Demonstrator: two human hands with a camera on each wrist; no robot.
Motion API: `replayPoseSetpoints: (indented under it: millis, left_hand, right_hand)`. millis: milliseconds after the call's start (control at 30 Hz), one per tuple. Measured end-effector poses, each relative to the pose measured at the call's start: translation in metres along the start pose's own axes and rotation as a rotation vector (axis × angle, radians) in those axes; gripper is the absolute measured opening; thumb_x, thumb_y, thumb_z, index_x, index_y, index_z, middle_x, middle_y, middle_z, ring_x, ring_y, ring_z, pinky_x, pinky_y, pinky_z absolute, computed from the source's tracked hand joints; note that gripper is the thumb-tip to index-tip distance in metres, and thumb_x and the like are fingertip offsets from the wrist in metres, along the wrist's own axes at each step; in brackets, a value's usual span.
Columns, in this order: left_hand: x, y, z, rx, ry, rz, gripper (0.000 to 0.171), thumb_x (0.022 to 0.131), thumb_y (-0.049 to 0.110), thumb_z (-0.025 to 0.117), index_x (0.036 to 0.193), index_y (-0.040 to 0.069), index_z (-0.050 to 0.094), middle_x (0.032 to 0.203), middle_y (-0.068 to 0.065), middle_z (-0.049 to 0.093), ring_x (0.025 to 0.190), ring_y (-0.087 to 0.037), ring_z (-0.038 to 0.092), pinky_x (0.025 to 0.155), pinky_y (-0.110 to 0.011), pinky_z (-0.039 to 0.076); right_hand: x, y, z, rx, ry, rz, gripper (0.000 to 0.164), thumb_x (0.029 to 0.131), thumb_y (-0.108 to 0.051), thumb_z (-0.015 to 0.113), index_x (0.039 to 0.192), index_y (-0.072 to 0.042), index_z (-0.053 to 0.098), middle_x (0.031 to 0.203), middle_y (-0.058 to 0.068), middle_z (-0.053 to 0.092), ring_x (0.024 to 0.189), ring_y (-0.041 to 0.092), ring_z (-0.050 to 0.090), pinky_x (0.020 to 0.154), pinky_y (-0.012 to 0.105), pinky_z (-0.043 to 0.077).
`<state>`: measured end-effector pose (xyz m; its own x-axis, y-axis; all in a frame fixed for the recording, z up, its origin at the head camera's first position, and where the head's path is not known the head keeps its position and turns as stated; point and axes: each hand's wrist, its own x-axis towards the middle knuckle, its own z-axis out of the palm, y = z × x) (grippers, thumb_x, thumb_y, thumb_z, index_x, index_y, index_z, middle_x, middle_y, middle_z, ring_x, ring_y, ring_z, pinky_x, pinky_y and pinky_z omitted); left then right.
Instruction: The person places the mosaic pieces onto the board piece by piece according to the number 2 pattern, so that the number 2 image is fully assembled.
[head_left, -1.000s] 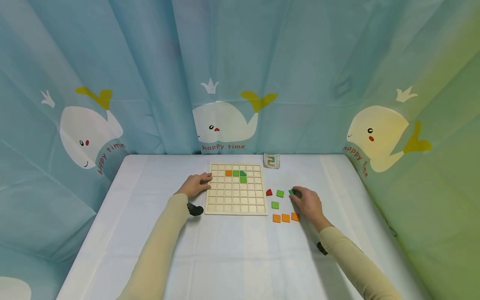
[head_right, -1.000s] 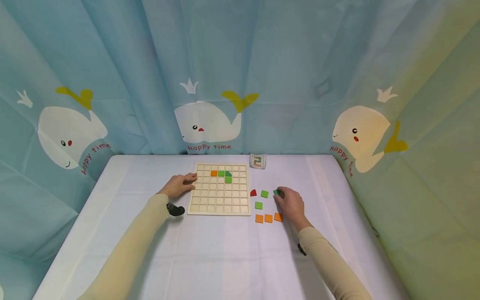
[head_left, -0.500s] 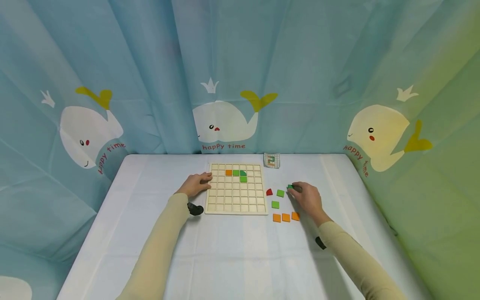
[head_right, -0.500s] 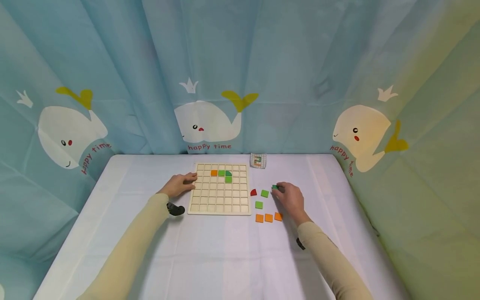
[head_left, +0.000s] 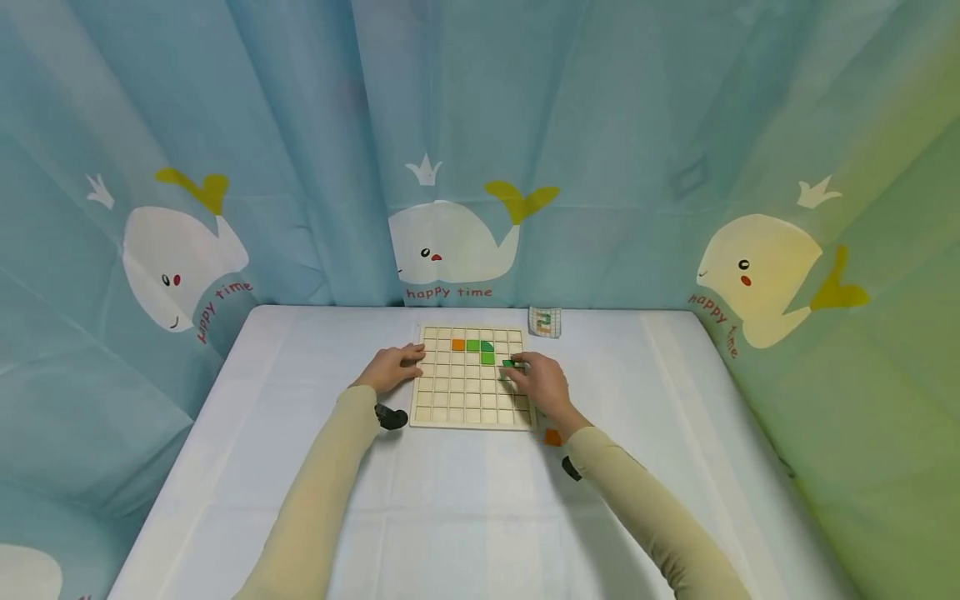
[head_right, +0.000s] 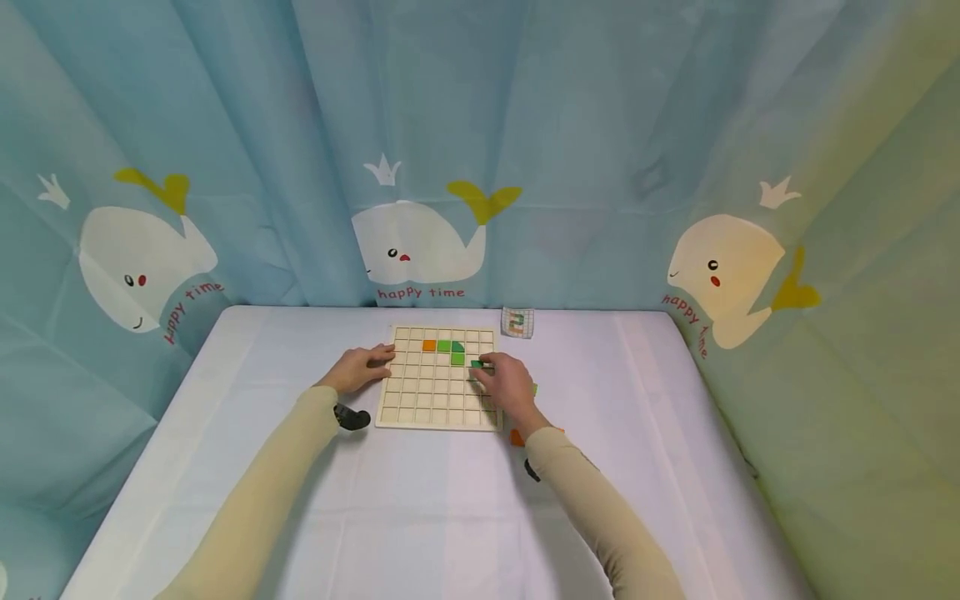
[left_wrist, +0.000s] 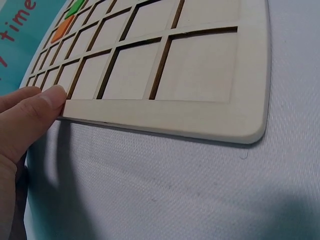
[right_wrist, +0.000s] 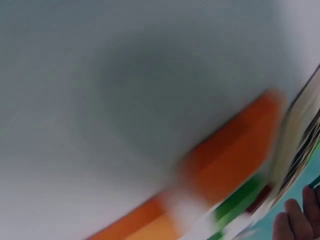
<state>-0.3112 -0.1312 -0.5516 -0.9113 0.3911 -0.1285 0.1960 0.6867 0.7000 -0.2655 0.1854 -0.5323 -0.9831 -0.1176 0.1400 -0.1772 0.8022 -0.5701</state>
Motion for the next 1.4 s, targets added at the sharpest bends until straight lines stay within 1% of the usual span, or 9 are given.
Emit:
replayPoseSetpoints:
  millis: [100,267,533,767,967,1200,1300,1333,1400]
  left_hand:
    - [0.0,0.0,0.001,-0.002,0.007,0.006,0.05,0.095,0.021,0.066,0.141,0.007,0.053,0.152,0.0,0.041,0.145,-0.022,0.029,0.12,-0.044,0.02]
    - [0.0,0.002,0.0,-0.011,0.013,0.016,0.049,0.095,0.02,0.066,0.14,0.006,0.053,0.151,-0.001,0.042,0.144,-0.023,0.029,0.12,-0.044,0.021]
    - [0.0,0.003,-0.003,-0.01,0.01,0.01,0.05,0.095,0.021,0.065,0.141,0.007,0.052,0.152,0.0,0.04,0.145,-0.022,0.028,0.12,-0.043,0.021]
    - [0.002,0.0,-0.004,-0.01,0.002,0.02,0.05,0.096,0.023,0.065,0.141,0.008,0.052,0.153,0.002,0.04,0.145,-0.021,0.027,0.121,-0.044,0.02]
    - [0.001,-0.002,-0.002,-0.037,0.016,0.013,0.049,0.096,0.022,0.065,0.141,0.007,0.053,0.152,0.001,0.041,0.145,-0.022,0.027,0.12,-0.043,0.021]
    - [0.0,-0.007,0.004,-0.075,0.044,0.0,0.048,0.095,0.024,0.065,0.14,0.008,0.055,0.151,0.004,0.042,0.145,-0.021,0.027,0.121,-0.041,0.02]
    - [-0.002,-0.007,0.004,-0.069,0.043,0.0,0.049,0.095,0.024,0.066,0.14,0.009,0.055,0.151,0.003,0.042,0.145,-0.021,0.028,0.121,-0.042,0.02]
    - [-0.002,-0.007,0.004,-0.066,0.045,0.003,0.049,0.095,0.024,0.066,0.14,0.008,0.055,0.151,0.002,0.042,0.145,-0.022,0.028,0.12,-0.042,0.021]
    - [-0.002,-0.005,0.004,-0.057,0.042,0.005,0.049,0.095,0.024,0.066,0.14,0.008,0.054,0.151,0.001,0.042,0.145,-0.023,0.029,0.12,-0.043,0.022]
  right_hand:
    - [0.003,-0.014,0.013,0.003,-0.006,-0.03,0.037,0.09,-0.029,0.072,0.118,-0.005,0.07,0.116,0.012,0.069,0.098,0.029,0.067,0.081,0.046,0.057]
    - [0.007,-0.022,0.025,-0.087,-0.03,-0.035,0.036,0.089,-0.031,0.073,0.117,-0.008,0.071,0.113,0.007,0.07,0.097,0.025,0.068,0.076,0.044,0.058]
    - [0.008,-0.025,0.027,-0.176,-0.034,-0.047,0.032,0.089,-0.031,0.074,0.113,-0.01,0.071,0.113,0.005,0.07,0.097,0.024,0.067,0.074,0.042,0.058]
    - [0.009,-0.026,0.029,-0.203,-0.028,-0.062,0.03,0.09,-0.031,0.072,0.112,-0.011,0.072,0.115,0.004,0.069,0.101,0.024,0.067,0.078,0.043,0.058]
    - [0.005,-0.023,0.027,-0.141,-0.043,-0.061,0.03,0.091,-0.029,0.071,0.116,-0.012,0.072,0.117,0.005,0.07,0.103,0.025,0.067,0.081,0.044,0.058]
    - [-0.016,-0.003,0.006,0.007,0.001,-0.037,0.034,0.095,-0.026,0.066,0.122,-0.006,0.069,0.112,0.011,0.071,0.085,0.024,0.069,0.074,0.043,0.058]
    - [-0.025,0.016,-0.008,0.061,0.013,0.021,0.037,0.096,-0.028,0.064,0.124,-0.004,0.067,0.119,0.015,0.068,0.098,0.03,0.067,0.084,0.047,0.056]
    - [-0.027,0.024,-0.013,0.082,0.015,0.052,0.038,0.096,-0.029,0.064,0.126,-0.004,0.066,0.124,0.016,0.065,0.109,0.034,0.063,0.09,0.05,0.054]
    - [-0.031,0.037,-0.025,0.114,0.036,0.106,0.04,0.096,-0.029,0.064,0.127,-0.003,0.065,0.129,0.018,0.062,0.117,0.037,0.058,0.098,0.053,0.048]
